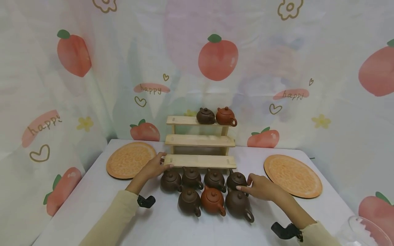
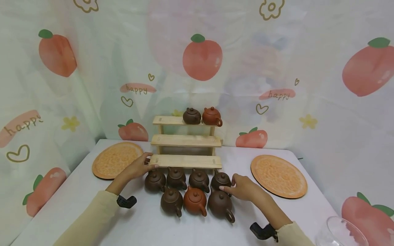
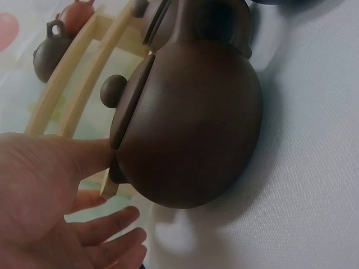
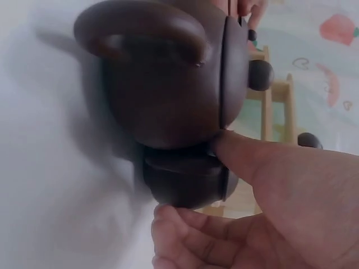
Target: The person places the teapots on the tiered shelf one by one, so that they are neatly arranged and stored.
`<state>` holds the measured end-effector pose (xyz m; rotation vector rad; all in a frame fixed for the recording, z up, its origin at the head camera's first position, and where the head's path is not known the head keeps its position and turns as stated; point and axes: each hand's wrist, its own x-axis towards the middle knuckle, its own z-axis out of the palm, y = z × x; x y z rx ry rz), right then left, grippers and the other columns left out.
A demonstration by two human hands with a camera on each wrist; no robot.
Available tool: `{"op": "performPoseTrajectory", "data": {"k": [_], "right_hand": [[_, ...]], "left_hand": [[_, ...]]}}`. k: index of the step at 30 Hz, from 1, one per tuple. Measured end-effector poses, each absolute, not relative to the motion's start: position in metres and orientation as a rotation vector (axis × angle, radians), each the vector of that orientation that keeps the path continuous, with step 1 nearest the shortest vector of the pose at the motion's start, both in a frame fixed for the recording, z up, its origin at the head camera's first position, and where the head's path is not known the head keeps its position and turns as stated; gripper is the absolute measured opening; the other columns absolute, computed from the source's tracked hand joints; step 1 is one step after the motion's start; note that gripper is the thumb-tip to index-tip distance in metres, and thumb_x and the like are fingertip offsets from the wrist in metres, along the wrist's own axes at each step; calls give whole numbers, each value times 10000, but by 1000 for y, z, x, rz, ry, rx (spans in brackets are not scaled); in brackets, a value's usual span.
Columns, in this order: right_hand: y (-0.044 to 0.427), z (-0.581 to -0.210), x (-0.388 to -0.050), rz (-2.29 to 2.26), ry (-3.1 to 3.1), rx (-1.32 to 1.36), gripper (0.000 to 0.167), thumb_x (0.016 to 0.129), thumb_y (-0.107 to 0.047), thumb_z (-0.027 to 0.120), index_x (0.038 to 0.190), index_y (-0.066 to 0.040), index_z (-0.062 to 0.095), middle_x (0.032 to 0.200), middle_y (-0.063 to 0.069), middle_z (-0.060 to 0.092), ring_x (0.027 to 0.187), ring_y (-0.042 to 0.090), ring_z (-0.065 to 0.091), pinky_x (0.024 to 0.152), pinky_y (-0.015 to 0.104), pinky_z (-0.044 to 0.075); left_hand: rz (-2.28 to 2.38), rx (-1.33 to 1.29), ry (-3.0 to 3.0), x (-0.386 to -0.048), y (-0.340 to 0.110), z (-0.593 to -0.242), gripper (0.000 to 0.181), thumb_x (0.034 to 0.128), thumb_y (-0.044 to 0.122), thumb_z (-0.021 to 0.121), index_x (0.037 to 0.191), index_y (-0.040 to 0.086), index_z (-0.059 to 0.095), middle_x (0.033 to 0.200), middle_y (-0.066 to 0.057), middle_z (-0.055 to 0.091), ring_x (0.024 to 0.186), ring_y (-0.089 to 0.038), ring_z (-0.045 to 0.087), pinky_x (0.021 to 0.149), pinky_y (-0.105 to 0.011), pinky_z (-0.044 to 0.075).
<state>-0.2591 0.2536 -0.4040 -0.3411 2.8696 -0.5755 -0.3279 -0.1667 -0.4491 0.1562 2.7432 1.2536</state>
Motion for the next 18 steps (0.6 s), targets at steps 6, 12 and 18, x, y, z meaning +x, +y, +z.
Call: {"op": "performPoseTrajectory", "data": {"k": [6,12,18], "right_hand": [[257,-409,-258,-616,2865,-348,416,999,-382,733,1057,9,603,743,38,569,669,172,523,605,333,443],[262,-417,-256,-605,2876,-408,365,1024,-367,700,1027,-15,604,730,15,550,679,158,504,616,323,433],[265,-432,-255,-629,2923,-536,318,1027,-342,687,851,-98,586,704,-38,486,658,117,467,607,279,399]], "left_hand": [[1244,134,2740,-329,-167,-448,675,1039,322,697,1557,21,388,1466,-317,554,1334,-478,562,1038,-600,497],[1237,128,2737,-329,-166,-448,674,1039,324,697,1556,22,388,1468,-314,553,1335,-472,561,1036,-592,500],[1254,122,2728,-327,-166,-446,677,1038,320,697,1558,18,385,1469,-319,550,1340,-475,556,1048,-596,490]]}}
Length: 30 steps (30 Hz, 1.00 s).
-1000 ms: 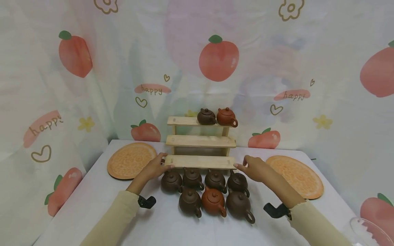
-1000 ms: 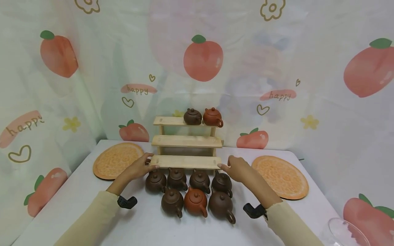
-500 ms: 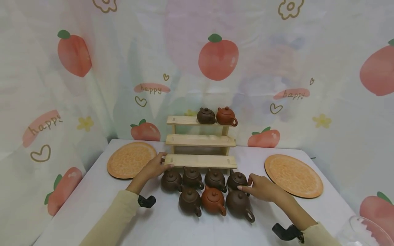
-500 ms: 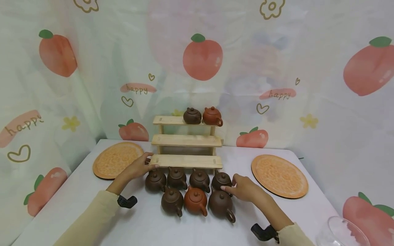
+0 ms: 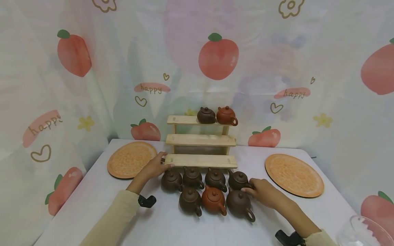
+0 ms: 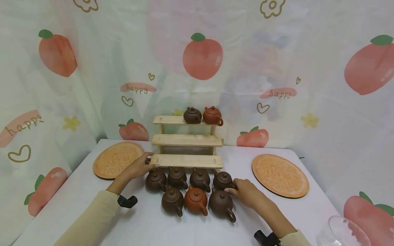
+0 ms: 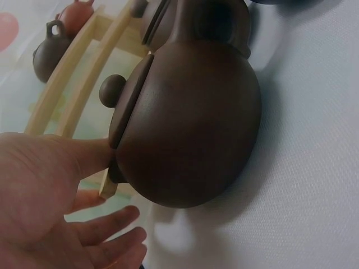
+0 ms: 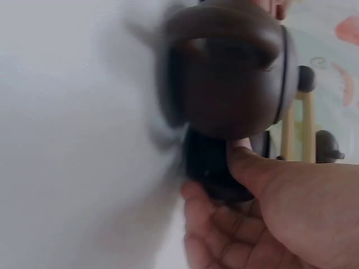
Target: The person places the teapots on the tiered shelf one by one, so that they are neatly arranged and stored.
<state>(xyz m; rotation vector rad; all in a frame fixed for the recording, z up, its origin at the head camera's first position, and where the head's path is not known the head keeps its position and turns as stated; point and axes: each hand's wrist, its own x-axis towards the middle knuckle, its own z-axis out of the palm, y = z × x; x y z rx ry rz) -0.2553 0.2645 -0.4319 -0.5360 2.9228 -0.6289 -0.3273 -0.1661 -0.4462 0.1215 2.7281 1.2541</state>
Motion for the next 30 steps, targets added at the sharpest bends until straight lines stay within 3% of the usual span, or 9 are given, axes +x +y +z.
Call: {"op": "performPoseTrajectory", "data": {"k": [5,14,23,30], "right_hand": [[268,-440,-255,-618,2933,-624,258,1050,-277,658,867,-118,569,700,-62,443,661,92,448,606,273,388],[275,-447,-250,-656,2970,-763,138,1076,-211,621,1049,-81,659,779,-104,562,720,41,497,646,269,440],[280,-450,-247,-708,3038,-816,83,1055,-176,654,1002,-114,663,729,-133,505,675,2,458,624,246,420],[280,-445,-245,-802,3031,-804,146,1064,-195,646,932,-136,623,676,-138,462,609,-26,410,567,226,389]], "left_hand": [[1247,134,2738,-328,-167,-449,679,1036,322,701,1553,14,387,1452,-320,561,1318,-471,572,1031,-585,502],[1253,147,2737,-329,-168,-449,681,1036,322,700,1556,14,386,1466,-318,555,1344,-478,556,1057,-596,485],[1255,152,2736,-326,-166,-445,677,1036,318,700,1552,8,391,1438,-313,574,1315,-467,576,1038,-584,494],[1244,159,2745,-327,-167,-447,686,1032,324,704,1553,6,391,1442,-316,569,1312,-473,576,1030,-586,497]]}}
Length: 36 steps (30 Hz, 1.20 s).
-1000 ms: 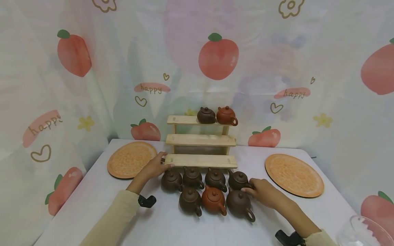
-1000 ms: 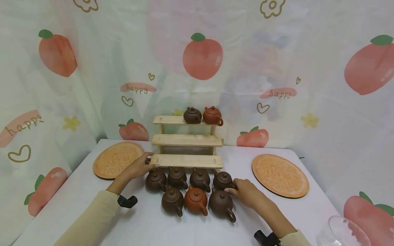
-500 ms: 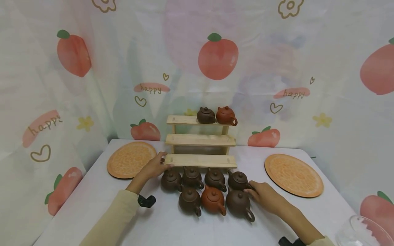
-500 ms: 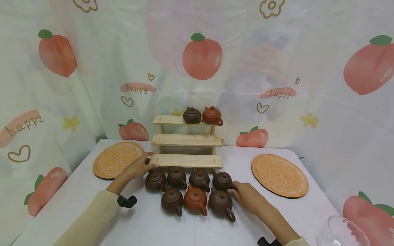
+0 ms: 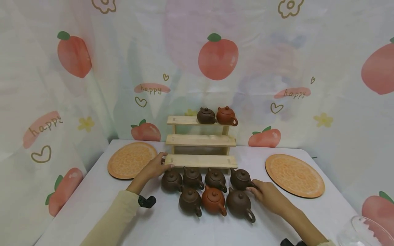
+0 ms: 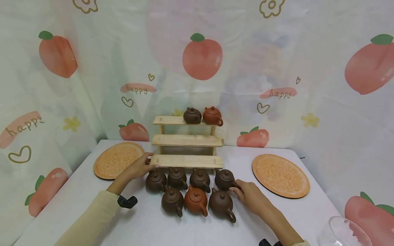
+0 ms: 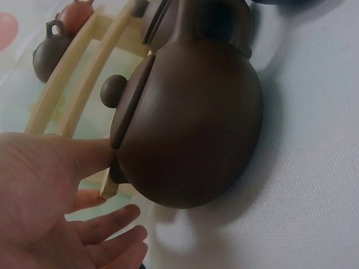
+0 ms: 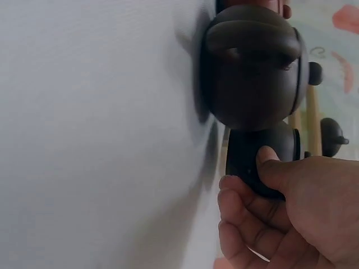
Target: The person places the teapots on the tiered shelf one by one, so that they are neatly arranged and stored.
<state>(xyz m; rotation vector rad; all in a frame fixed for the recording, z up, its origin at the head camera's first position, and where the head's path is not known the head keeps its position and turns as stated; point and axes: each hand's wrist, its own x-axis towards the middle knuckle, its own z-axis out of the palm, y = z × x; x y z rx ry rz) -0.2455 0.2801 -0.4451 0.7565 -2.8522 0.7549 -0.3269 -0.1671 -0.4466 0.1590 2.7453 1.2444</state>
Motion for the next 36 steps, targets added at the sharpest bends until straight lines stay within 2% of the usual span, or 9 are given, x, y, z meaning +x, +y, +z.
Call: {"op": "performPoseTrajectory", "data": {"k": [11,19,28,36], "right_hand": [[259,-415,-252,745,-2888,752,193,1077,-236,629,917,-128,619,686,-55,589,596,13,451,548,231,412],[234,-404,-263,753,-2851,731,187,1068,-202,644,900,-130,606,673,-9,605,608,51,483,585,250,426],[199,-387,-280,771,-2809,712,219,1079,-209,627,891,-100,605,663,-31,615,593,83,518,591,292,438],[165,-362,-308,755,-2793,758,253,1089,-208,611,874,-75,613,698,62,644,575,115,546,617,337,472]], "left_hand": [[1253,142,2740,-327,-169,-448,684,1033,326,703,1553,10,392,1442,-310,572,1312,-463,577,1033,-585,498],[1279,160,2724,-328,-167,-449,683,1030,308,710,1543,-11,391,1457,-329,554,1344,-481,553,1051,-592,489],[1273,178,2739,-328,-167,-448,690,1035,291,704,1554,-23,376,1451,-339,553,1357,-487,546,1068,-596,481],[1274,199,2744,-328,-167,-447,690,1035,285,705,1552,-32,377,1432,-337,565,1340,-483,560,1061,-587,484]]}}
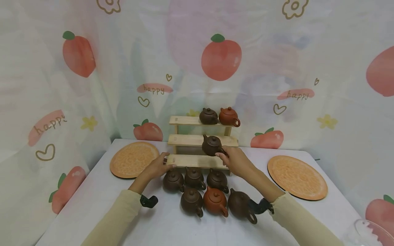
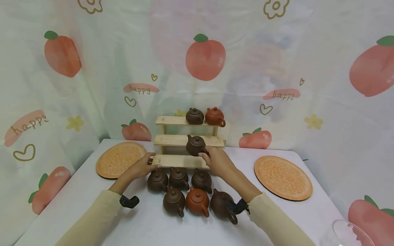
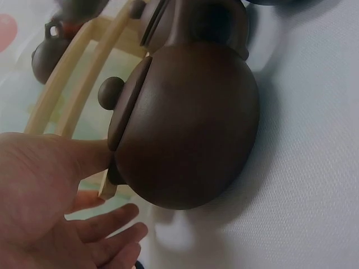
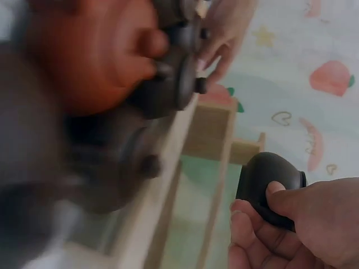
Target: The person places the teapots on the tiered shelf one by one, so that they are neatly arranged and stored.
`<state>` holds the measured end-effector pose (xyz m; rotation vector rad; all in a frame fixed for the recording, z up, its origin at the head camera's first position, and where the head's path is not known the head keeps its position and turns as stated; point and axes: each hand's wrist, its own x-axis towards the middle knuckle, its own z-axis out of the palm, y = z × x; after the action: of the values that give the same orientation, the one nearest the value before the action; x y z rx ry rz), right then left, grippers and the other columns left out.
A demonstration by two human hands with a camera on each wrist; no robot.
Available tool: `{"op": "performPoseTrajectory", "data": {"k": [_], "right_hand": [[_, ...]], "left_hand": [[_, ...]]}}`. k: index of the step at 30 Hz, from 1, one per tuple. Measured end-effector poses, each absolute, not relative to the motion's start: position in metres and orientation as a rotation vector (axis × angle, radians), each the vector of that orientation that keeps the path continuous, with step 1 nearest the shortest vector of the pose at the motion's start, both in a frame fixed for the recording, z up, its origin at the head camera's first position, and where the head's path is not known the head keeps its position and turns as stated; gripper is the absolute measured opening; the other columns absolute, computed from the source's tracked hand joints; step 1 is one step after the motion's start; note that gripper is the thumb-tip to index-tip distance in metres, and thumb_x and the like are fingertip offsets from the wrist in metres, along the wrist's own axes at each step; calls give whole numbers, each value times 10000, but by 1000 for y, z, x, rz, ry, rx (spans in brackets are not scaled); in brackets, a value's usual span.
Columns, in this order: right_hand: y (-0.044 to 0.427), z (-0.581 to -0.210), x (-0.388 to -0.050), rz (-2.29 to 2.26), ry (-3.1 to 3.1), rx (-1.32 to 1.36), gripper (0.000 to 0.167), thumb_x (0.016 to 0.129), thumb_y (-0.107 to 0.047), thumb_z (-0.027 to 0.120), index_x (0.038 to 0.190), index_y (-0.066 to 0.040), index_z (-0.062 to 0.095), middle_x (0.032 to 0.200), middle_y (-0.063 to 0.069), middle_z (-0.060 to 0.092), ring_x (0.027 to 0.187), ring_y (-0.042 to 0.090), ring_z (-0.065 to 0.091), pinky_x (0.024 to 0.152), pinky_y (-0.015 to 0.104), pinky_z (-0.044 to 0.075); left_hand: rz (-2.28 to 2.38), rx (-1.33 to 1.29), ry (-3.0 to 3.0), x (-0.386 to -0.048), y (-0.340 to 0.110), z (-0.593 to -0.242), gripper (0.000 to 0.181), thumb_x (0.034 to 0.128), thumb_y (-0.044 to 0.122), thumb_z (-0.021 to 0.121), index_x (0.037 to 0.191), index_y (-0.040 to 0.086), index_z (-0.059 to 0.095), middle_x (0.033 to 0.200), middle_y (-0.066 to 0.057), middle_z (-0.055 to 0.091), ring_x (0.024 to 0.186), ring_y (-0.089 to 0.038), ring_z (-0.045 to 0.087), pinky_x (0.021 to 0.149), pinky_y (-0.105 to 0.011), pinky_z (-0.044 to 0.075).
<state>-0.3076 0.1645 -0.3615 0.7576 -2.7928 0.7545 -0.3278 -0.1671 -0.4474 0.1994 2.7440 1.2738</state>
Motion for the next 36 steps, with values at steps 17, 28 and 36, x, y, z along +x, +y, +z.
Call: {"op": "performPoseTrajectory", "data": {"k": [17,28,36], "right_hand": [[85,-305,-370,732,-2810,664,313,1127,-280,536,950,-37,620,805,119,686,642,235,623,613,349,466],[59,-300,-407,694,-2905,523,468,1140,-304,497,1425,60,567,1078,204,750,1071,369,714,998,496,548],[50,-303,-422,680,-2968,476,528,1142,-297,490,1513,79,486,1357,266,643,1201,397,663,1011,486,533]], "left_hand": [[1289,195,2768,-332,-167,-451,667,1032,274,712,1543,-24,404,1414,-318,586,1333,-457,573,1062,-569,491],[1297,167,2765,-329,-166,-449,664,1026,273,722,1536,-15,409,1417,-324,582,1319,-471,577,1051,-575,494],[1303,180,2790,-333,-167,-453,644,1014,252,736,1512,-21,433,1385,-320,604,1297,-458,596,1039,-566,503]]}}
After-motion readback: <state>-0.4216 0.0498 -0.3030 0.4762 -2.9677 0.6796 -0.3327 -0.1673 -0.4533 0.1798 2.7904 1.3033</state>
